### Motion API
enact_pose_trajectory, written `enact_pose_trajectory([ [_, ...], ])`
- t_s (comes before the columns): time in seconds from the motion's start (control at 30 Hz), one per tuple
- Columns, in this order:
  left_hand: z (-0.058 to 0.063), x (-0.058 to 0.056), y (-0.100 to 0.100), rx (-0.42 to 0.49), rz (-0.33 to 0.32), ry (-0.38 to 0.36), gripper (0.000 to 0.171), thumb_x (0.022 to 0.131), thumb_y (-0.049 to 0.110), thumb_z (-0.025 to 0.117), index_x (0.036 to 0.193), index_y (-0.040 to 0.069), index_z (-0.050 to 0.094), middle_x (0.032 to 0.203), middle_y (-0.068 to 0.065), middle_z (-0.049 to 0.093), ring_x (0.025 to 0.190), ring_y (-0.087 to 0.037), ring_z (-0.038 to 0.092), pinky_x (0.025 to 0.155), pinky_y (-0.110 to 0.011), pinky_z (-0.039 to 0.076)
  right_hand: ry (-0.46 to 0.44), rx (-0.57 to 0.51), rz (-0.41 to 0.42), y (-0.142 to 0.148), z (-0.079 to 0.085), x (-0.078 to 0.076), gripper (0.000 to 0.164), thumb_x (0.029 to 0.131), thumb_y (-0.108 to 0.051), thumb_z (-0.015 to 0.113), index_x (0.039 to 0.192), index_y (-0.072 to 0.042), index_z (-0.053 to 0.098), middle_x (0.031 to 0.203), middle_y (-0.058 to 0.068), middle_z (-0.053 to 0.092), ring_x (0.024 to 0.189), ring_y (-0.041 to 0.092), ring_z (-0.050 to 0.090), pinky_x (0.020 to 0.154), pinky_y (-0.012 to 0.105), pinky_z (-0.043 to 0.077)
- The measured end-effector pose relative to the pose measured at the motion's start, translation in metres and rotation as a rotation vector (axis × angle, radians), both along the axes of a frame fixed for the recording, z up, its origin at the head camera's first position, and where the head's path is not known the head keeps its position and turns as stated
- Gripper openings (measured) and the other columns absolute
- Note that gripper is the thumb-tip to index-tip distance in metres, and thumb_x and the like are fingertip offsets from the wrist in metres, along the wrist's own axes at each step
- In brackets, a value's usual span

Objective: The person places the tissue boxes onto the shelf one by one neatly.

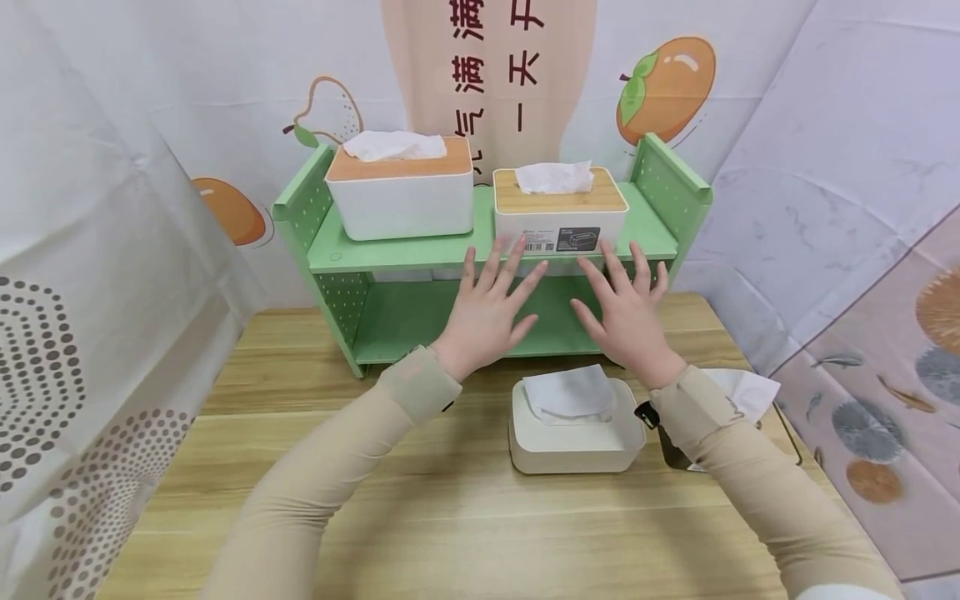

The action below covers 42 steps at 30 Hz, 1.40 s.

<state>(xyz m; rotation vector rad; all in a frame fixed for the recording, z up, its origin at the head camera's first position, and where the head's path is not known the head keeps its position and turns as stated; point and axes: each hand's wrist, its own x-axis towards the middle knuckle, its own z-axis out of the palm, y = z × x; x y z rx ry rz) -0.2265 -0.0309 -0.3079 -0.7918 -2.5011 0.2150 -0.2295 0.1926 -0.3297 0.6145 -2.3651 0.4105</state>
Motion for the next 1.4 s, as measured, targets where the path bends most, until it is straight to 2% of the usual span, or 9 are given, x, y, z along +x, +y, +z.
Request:
enact_pose_trajectory([
  [0.13, -0.003, -0.004, 0.000, 0.001, 0.031, -0.029, 0.066, 0.096, 0.055, 0.040, 0.152, 0.027, 0.019, 0.160, -0.012, 0.003, 0.146, -0.034, -0.007, 0.113, -0.060, -0.001, -0.076, 0.019, -0.047, -0.001, -0.003, -0.003, 0.059, 0.091, -0.030, 0.061, 0.144, -0.013, 0.039, 0.154, 0.021, 0.023, 0.140, 0.046, 0.008, 0.103, 0.070, -0.002],
  [0.37, -0.004, -0.015, 0.001, -0.008, 0.069, -0.091, 0.064, 0.097, 0.055, 0.036, 0.152, 0.029, 0.018, 0.160, -0.008, 0.002, 0.146, -0.034, -0.010, 0.112, -0.061, -0.004, -0.122, 0.029, -0.077, -0.004, -0.001, -0.010, 0.059, 0.094, -0.034, 0.057, 0.146, -0.015, 0.036, 0.155, 0.021, 0.021, 0.140, 0.048, 0.007, 0.103, 0.070, -0.004],
  [0.6, 0.004, -0.028, 0.005, 0.007, 0.125, -0.158, 0.065, 0.096, 0.057, 0.036, 0.152, 0.032, 0.015, 0.161, -0.004, 0.003, 0.146, -0.035, -0.005, 0.112, -0.061, -0.007, -0.212, 0.065, -0.119, -0.008, 0.009, -0.018, 0.058, 0.096, -0.038, 0.052, 0.147, -0.016, 0.035, 0.155, 0.021, 0.020, 0.142, 0.046, 0.003, 0.104, 0.070, -0.005],
  [0.8, 0.012, -0.036, 0.012, 0.077, 0.153, -0.268, 0.068, 0.095, 0.062, 0.029, 0.153, 0.033, 0.008, 0.161, -0.004, 0.002, 0.145, -0.036, -0.010, 0.110, -0.063, -0.010, -0.256, 0.093, -0.149, -0.011, 0.017, -0.027, 0.058, 0.097, -0.041, 0.049, 0.147, -0.017, 0.034, 0.155, 0.022, 0.021, 0.142, 0.046, 0.004, 0.106, 0.069, -0.004],
  [0.97, 0.018, -0.040, 0.018, 0.122, 0.173, -0.325, 0.070, 0.095, 0.064, 0.025, 0.153, 0.032, 0.004, 0.160, -0.005, 0.003, 0.145, -0.038, -0.011, 0.109, -0.064, -0.012, -0.297, 0.118, -0.175, -0.014, 0.024, -0.033, 0.059, 0.097, -0.044, 0.047, 0.148, -0.018, 0.033, 0.155, 0.021, 0.021, 0.142, 0.046, 0.005, 0.107, 0.068, -0.004],
  [1.13, 0.020, -0.045, 0.019, 0.159, 0.182, -0.361, 0.070, 0.095, 0.063, 0.025, 0.153, 0.032, 0.001, 0.161, -0.004, 0.002, 0.144, -0.038, -0.016, 0.108, -0.064, -0.014, -0.319, 0.134, -0.182, -0.015, 0.026, -0.038, 0.059, 0.097, -0.044, 0.046, 0.148, -0.018, 0.032, 0.155, 0.021, 0.021, 0.142, 0.046, 0.005, 0.107, 0.067, -0.004],
  [1.4, 0.021, -0.047, 0.020, 0.181, 0.178, -0.371, 0.070, 0.096, 0.063, 0.026, 0.153, 0.032, 0.001, 0.160, -0.005, 0.002, 0.144, -0.037, -0.017, 0.107, -0.065, -0.014, -0.343, 0.121, -0.183, -0.014, 0.029, -0.040, 0.059, 0.097, -0.044, 0.046, 0.148, -0.018, 0.032, 0.155, 0.021, 0.021, 0.143, 0.045, 0.004, 0.108, 0.066, -0.005],
])
